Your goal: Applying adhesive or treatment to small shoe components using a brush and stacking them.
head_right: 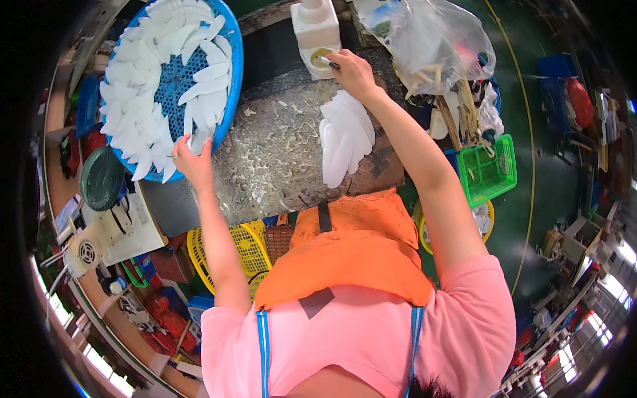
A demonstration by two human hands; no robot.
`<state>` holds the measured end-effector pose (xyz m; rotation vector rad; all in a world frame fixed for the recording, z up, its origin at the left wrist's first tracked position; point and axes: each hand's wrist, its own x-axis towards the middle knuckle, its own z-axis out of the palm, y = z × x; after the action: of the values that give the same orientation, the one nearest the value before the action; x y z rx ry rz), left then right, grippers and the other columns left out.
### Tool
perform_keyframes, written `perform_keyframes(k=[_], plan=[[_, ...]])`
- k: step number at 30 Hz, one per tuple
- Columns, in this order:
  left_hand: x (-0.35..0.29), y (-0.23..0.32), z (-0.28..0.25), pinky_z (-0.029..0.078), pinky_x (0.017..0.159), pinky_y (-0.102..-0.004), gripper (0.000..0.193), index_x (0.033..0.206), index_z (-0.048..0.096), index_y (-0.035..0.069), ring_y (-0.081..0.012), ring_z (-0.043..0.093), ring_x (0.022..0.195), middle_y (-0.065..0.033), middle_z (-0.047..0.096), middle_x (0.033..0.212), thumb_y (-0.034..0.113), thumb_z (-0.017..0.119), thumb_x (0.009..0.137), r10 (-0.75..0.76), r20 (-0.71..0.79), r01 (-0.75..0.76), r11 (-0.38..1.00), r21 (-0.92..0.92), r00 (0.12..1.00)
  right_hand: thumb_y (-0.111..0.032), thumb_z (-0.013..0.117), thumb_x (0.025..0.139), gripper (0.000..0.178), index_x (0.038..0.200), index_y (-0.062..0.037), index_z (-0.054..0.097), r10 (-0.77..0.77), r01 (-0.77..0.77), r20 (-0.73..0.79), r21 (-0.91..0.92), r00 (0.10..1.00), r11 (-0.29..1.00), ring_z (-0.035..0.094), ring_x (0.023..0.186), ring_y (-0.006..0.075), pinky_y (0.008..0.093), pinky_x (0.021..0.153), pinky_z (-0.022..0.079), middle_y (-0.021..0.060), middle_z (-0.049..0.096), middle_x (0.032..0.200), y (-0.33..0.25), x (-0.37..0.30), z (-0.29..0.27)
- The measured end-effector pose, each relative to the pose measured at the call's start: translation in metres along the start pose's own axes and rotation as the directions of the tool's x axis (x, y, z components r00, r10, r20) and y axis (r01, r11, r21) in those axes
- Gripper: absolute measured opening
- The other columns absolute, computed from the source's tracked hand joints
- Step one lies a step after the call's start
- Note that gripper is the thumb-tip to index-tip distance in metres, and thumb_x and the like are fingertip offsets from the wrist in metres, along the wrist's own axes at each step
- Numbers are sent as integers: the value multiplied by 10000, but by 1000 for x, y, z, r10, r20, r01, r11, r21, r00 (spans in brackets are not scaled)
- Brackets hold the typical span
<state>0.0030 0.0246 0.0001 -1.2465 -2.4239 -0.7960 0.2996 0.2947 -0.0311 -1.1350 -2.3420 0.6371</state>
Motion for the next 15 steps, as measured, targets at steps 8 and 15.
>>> perform_keyframes(k=[8,15], plan=[[-4,21,4,377,910,-466,333,950,702,148,-343,468,1074,-153,500,1175,331,773,681,-258,221,262,965,11,941,-83,611,770,303,1066,-142,643,-13,12,45,24,999,1000,595,905,305,389,785,478,84,602,963,-4,-5,-9],[-82,215,32,330,999,-464,511,1089,586,51,-332,459,1146,-129,540,1191,285,732,658,638,564,-381,768,-515,524,-99,612,766,289,1051,-129,647,-2,2,10,11,1000,1000,598,896,303,388,778,480,90,604,951,-4,-8,-6]])
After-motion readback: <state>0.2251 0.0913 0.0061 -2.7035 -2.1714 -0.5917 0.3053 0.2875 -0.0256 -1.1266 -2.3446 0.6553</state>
